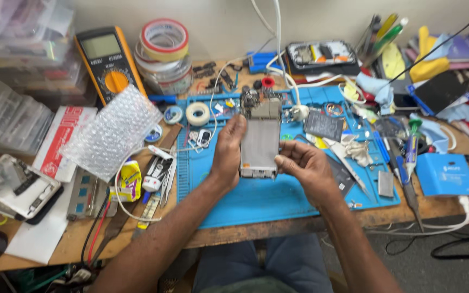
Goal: The person repairs a smartphone at a workbench. They test the powered-on phone, open it on the mat, disconnect and remove internal components including the battery, handle the back cover and small parts, and reposition the phone body while working on its internals.
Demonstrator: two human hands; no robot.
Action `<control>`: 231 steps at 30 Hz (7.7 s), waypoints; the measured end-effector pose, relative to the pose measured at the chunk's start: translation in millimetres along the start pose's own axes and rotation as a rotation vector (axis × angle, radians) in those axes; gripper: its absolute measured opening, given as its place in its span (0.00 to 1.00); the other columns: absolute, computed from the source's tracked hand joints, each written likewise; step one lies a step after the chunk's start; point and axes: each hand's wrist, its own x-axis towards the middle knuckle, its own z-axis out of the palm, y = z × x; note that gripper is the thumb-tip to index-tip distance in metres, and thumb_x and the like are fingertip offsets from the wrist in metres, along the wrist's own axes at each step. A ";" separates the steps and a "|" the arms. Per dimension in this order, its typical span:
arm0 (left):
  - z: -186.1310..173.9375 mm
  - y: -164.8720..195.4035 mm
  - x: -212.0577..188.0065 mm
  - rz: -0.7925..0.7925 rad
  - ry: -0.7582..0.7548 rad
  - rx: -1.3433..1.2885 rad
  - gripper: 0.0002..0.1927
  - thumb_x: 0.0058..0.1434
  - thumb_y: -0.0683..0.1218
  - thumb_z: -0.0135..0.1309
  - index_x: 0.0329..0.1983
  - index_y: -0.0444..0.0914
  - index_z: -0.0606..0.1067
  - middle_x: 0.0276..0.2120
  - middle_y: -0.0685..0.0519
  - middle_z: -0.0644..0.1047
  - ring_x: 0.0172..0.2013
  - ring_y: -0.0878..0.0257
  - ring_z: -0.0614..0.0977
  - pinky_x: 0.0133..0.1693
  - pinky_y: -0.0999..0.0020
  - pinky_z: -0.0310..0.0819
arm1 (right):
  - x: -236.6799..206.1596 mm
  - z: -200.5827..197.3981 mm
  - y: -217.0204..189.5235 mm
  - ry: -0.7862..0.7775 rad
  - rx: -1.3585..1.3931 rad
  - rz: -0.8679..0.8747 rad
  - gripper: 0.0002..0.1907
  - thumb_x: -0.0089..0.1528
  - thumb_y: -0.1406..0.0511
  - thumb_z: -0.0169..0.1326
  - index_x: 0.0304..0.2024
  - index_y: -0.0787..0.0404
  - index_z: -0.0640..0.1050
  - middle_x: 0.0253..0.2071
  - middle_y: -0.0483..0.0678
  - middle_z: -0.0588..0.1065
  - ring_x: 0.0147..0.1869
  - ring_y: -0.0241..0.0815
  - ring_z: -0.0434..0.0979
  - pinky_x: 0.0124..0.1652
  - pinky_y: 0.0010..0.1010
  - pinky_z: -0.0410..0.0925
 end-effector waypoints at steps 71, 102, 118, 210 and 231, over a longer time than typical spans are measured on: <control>9.4 29.8 -11.2 -0.029 -0.188 0.185 0.21 0.74 0.46 0.43 0.66 0.36 0.73 0.46 0.53 0.82 0.41 0.69 0.84 0.34 0.72 0.84 | -53.5 -0.2 25.1 0.078 0.284 -0.041 0.19 0.65 0.72 0.57 0.57 0.77 0.75 0.48 0.57 0.79 0.49 0.40 0.79 0.52 0.30 0.72; 0.1 3.4 -8.6 -0.116 -0.140 0.309 0.27 0.68 0.42 0.53 0.68 0.34 0.61 0.49 0.45 0.81 0.44 0.65 0.83 0.42 0.69 0.81 | -62.5 9.5 9.8 0.116 0.123 -0.013 0.27 0.64 0.75 0.54 0.66 0.76 0.69 0.48 0.59 0.80 0.48 0.46 0.83 0.46 0.30 0.75; -14.2 -3.7 -11.1 -0.180 -0.218 -0.451 0.43 0.79 0.70 0.31 0.73 0.27 0.61 0.61 0.38 0.69 0.51 0.54 0.79 0.49 0.59 0.81 | -63.0 81.4 -16.3 0.202 -0.906 -0.657 0.20 0.60 0.68 0.66 0.55 0.59 0.80 0.52 0.50 0.78 0.52 0.47 0.79 0.49 0.36 0.72; -70.2 47.8 18.1 0.185 -0.277 -0.409 0.34 0.77 0.69 0.37 0.65 0.36 0.65 0.56 0.46 0.74 0.52 0.49 0.80 0.51 0.51 0.77 | -41.9 -31.1 -61.3 0.114 -1.074 -0.273 0.15 0.61 0.73 0.61 0.50 0.63 0.82 0.43 0.52 0.81 0.43 0.42 0.84 0.44 0.32 0.75; -35.8 56.6 1.6 0.059 -0.142 -0.434 0.38 0.78 0.67 0.31 0.70 0.31 0.62 0.65 0.36 0.69 0.45 0.49 0.81 0.45 0.57 0.80 | -111.9 -46.3 -46.6 0.413 -0.839 0.125 0.10 0.59 0.65 0.65 0.43 0.60 0.85 0.35 0.45 0.82 0.36 0.36 0.77 0.36 0.29 0.71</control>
